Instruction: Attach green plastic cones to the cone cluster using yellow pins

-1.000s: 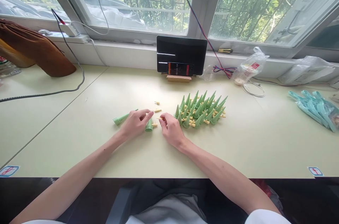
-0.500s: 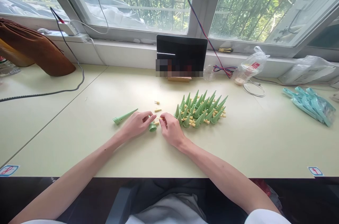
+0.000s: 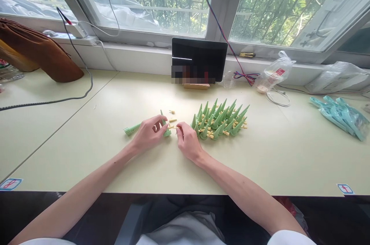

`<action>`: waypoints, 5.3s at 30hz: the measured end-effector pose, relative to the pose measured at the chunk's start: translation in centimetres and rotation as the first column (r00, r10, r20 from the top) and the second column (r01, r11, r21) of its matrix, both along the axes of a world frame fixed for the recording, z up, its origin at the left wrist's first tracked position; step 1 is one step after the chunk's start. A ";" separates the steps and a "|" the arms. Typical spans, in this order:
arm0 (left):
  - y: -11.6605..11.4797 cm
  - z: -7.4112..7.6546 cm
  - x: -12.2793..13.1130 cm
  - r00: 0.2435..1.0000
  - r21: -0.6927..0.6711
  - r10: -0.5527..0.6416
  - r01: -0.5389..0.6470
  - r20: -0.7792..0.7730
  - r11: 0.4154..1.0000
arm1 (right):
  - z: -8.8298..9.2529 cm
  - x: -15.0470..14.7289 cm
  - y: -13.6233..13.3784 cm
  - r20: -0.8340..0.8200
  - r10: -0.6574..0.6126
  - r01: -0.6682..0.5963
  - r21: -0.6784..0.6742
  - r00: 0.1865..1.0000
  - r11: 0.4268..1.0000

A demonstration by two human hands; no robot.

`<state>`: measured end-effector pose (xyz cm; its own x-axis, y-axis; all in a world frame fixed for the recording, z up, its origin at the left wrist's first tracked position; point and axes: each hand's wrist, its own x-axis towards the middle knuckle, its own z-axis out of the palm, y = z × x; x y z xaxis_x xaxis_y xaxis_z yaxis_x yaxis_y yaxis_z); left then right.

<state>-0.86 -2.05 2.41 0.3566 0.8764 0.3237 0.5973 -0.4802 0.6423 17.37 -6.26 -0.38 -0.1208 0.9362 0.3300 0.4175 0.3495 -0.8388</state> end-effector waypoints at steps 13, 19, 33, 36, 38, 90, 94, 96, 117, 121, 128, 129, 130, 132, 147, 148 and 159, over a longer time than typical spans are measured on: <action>0.0 -0.5 0.0 0.995 0.044 -0.070 0.067 0.065 0.997 | 0.1 0.1 0.0 0.032 -0.030 0.029 0.025 0.999 0.999; 0.0 -0.5 0.0 0.995 0.046 -0.073 0.070 0.072 0.996 | -0.1 0.1 0.0 0.053 -0.033 0.030 0.050 0.998 0.998; -0.4 -0.2 0.3 0.987 -0.059 -0.065 0.074 0.144 0.995 | 0.1 0.0 0.1 0.062 0.010 -0.013 0.056 0.998 0.998; -0.3 -0.2 0.3 0.989 -0.071 -0.052 0.062 0.137 0.996 | 0.0 0.0 0.1 0.057 0.013 -0.016 0.055 0.998 0.998; -0.3 -0.2 0.3 0.989 -0.087 -0.047 0.059 0.138 0.994 | 0.0 0.0 0.1 0.052 0.022 -0.025 0.055 0.998 0.998; 0.0 0.0 -0.1 0.958 -0.200 -0.250 0.275 0.143 0.940 | 0.4 0.1 0.2 0.013 0.052 -0.052 -0.005 0.999 0.999; 0.0 -0.1 0.0 0.961 -0.203 -0.241 0.265 0.137 0.943 | 0.3 0.1 0.2 0.014 0.044 -0.044 -0.005 0.999 0.999; 0.0 -0.2 -0.1 0.961 -0.203 -0.238 0.263 0.138 0.943 | 0.4 0.1 0.1 0.018 0.048 -0.047 -0.005 0.999 0.999; 0.0 -0.2 -0.1 0.953 -0.177 -0.287 0.300 0.096 0.937 | 0.5 0.2 0.1 0.046 0.065 -0.066 0.018 0.997 0.998; 0.1 -0.3 -0.1 0.955 -0.197 -0.276 0.292 0.106 0.936 | 0.6 0.1 0.0 0.042 0.061 -0.062 0.032 0.997 0.998; 0.1 -0.3 -0.1 0.957 -0.216 -0.264 0.285 0.124 0.934 | 0.5 0.1 0.0 0.028 0.057 -0.058 0.041 0.998 0.997; 0.1 -0.3 -0.1 0.956 -0.219 -0.262 0.286 0.129 0.933 | 0.5 0.1 0.1 0.028 0.054 -0.055 0.040 0.998 0.998; 0.0 -0.3 -0.1 0.956 -0.222 -0.262 0.286 0.133 0.932 | 0.5 0.1 0.1 0.028 0.051 -0.052 0.038 0.998 0.998; 0.0 -0.3 0.0 0.956 -0.227 -0.258 0.285 0.142 0.931 | 0.5 0.1 0.1 0.025 0.046 -0.047 0.031 0.999 0.998; 0.0 -0.3 0.0 0.953 -0.243 -0.246 0.284 0.177 0.927 | 0.6 0.1 -0.1 -0.025 0.036 -0.036 0.005 0.999 0.999; 0.0 -0.3 0.0 0.953 -0.243 -0.248 0.286 0.175 0.927 | 0.6 0.1 -0.1 -0.024 0.037 -0.037 0.003 0.999 0.999; -0.1 -0.1 0.1 0.957 -0.235 -0.256 0.282 0.136 0.930 | 0.6 0.1 0.0 0.017 0.049 -0.050 0.016 0.999 0.999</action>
